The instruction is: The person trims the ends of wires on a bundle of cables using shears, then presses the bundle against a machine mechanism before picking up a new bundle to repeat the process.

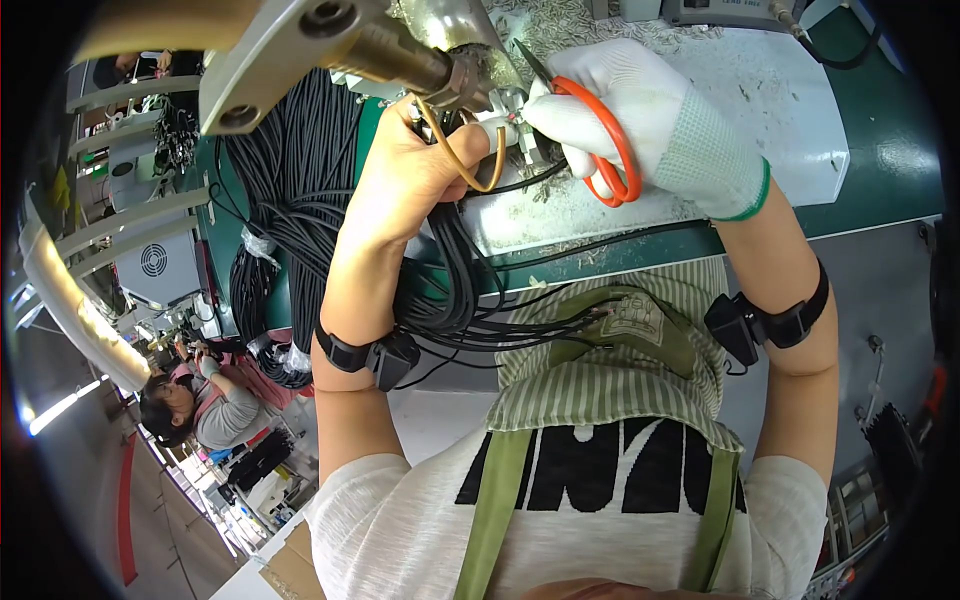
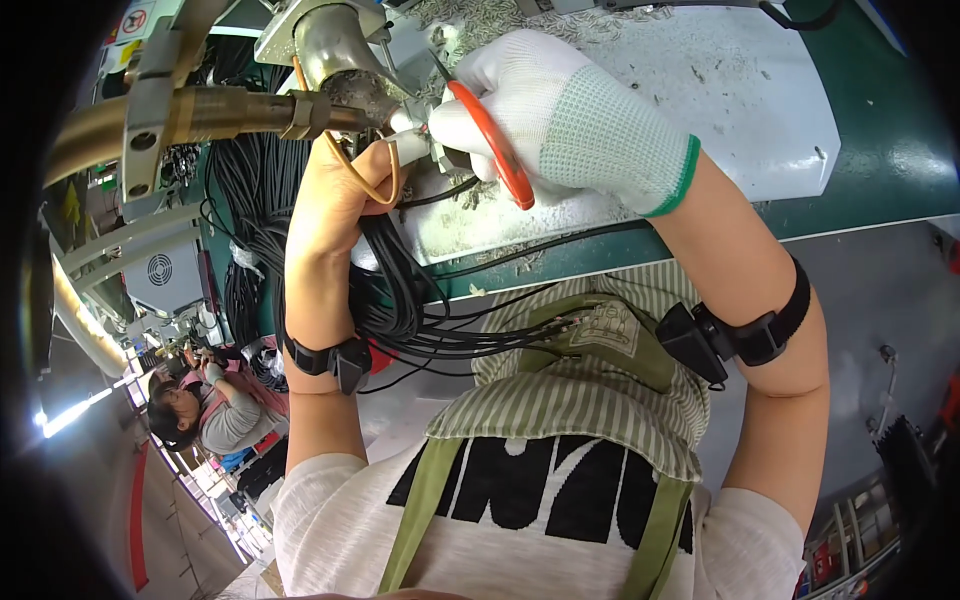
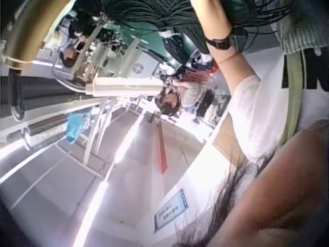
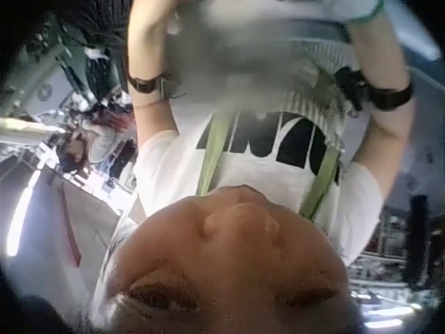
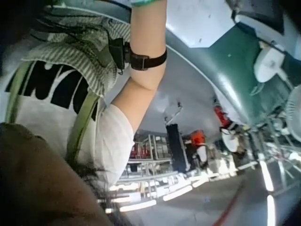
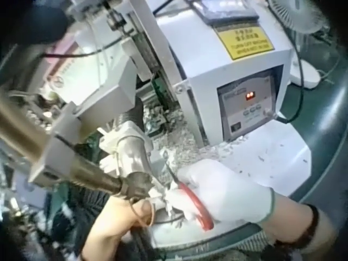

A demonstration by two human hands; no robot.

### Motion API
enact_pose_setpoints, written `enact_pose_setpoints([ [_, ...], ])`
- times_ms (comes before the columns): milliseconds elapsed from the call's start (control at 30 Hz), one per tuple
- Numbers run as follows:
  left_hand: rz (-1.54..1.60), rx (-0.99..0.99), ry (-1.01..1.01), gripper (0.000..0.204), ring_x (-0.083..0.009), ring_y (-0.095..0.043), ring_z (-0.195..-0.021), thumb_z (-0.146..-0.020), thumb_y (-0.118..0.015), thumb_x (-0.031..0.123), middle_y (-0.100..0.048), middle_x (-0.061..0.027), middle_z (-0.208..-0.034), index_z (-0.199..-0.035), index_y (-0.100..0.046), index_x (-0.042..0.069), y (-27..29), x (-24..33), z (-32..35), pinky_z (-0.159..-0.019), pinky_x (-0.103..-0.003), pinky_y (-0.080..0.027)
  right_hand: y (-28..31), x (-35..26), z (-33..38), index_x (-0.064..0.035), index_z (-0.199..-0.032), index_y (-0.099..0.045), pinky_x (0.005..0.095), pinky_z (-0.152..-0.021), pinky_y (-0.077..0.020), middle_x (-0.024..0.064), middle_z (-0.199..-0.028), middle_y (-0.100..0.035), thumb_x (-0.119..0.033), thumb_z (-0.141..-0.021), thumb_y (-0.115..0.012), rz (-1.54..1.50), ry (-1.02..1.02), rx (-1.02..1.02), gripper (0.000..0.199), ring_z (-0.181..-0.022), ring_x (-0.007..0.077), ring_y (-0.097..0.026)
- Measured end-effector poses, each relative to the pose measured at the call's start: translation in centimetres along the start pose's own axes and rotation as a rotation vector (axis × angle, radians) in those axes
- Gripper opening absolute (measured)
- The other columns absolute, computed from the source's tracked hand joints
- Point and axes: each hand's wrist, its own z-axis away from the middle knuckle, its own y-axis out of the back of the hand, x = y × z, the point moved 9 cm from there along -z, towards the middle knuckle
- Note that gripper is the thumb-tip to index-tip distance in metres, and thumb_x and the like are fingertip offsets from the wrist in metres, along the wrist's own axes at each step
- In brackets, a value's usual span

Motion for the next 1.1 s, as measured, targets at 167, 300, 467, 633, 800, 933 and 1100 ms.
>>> enact_pose_setpoints([
  [167,0.032,-0.095,-0.077,0.011,-0.0033,-0.041,-0.045,-0.076,-0.067,0.009,-0.048,0.0050,-0.056,-0.079,-0.059,0.004,-0.1,0.5,0.3,-0.042,-0.018,-0.032,-0.5,-0.1,0.3,-0.0028,-0.071,-0.059,0.0230,-0.042,-0.0378,0.0021,-0.053,-0.053,-0.025,-0.086,-0.060,-0.110,-0.132,-0.042,0.027,-0.045,0.0080,-0.050],
  [300,-0.076,-0.018,-0.234,0.013,-0.0035,-0.046,-0.050,-0.075,-0.068,0.009,-0.053,0.0039,-0.060,-0.083,-0.060,0.002,0.1,1.8,0.8,-0.046,-0.018,-0.036,-0.9,0.4,-0.1,-0.0024,-0.070,-0.059,0.0231,-0.042,-0.0381,0.0025,-0.053,-0.053,-0.024,-0.085,-0.060,-0.038,-0.120,-0.089,0.026,-0.046,0.0084,-0.051],
  [467,-0.286,0.043,-0.174,0.016,-0.0067,-0.052,-0.062,-0.074,-0.068,0.008,-0.058,0.0010,-0.068,-0.086,-0.062,0.000,0.9,0.4,2.0,-0.056,-0.023,-0.043,-1.5,2.2,0.6,-0.0016,-0.070,-0.059,0.0237,-0.043,-0.0393,0.0031,-0.054,-0.054,-0.022,-0.084,-0.061,-0.133,-0.389,-0.063,0.025,-0.047,0.0093,-0.053],
  [633,-0.291,0.140,-0.308,0.017,-0.0093,-0.053,-0.067,-0.075,-0.068,0.010,-0.059,0.0000,-0.071,-0.087,-0.062,0.000,1.0,1.4,2.6,-0.061,-0.027,-0.047,-1.8,-0.3,-0.1,-0.0012,-0.067,-0.058,0.0249,-0.044,-0.0411,0.0032,-0.053,-0.054,-0.021,-0.084,-0.061,0.002,0.150,-0.080,0.026,-0.048,0.0104,-0.055],
  [800,-0.389,0.062,-0.207,0.023,-0.0091,-0.055,-0.067,-0.078,-0.068,0.016,-0.059,-0.0012,-0.071,-0.093,-0.061,-0.001,1.1,0.7,2.2,-0.061,-0.026,-0.047,-1.7,-1.5,0.2,-0.0008,-0.067,-0.057,0.0258,-0.044,-0.0412,0.0042,-0.057,-0.056,-0.019,-0.083,-0.061,0.075,0.260,-0.088,0.025,-0.049,0.0104,-0.054],
  [933,-0.248,-0.059,-0.210,0.020,-0.0100,-0.056,-0.064,-0.084,-0.062,0.014,-0.058,-0.0023,-0.068,-0.096,-0.058,-0.001,0.5,0.8,1.8,-0.058,-0.025,-0.046,-1.8,-0.9,0.0,-0.0001,-0.070,-0.058,0.0265,-0.044,-0.0405,0.0047,-0.059,-0.056,-0.018,-0.084,-0.061,0.124,0.174,-0.092,0.023,-0.048,0.0106,-0.053],
  [1100,0.144,-0.220,-0.129,0.016,-0.0117,-0.057,-0.064,-0.090,-0.056,0.012,-0.058,-0.0044,-0.069,-0.099,-0.054,0.000,0.1,-0.8,1.7,-0.058,-0.025,-0.049,-0.3,-4.0,3.4,-0.0075,-0.070,-0.055,0.0345,-0.054,-0.0462,0.0055,-0.055,-0.049,-0.013,-0.069,-0.063,0.651,0.687,0.429,0.010,-0.054,0.0220,-0.056],
])
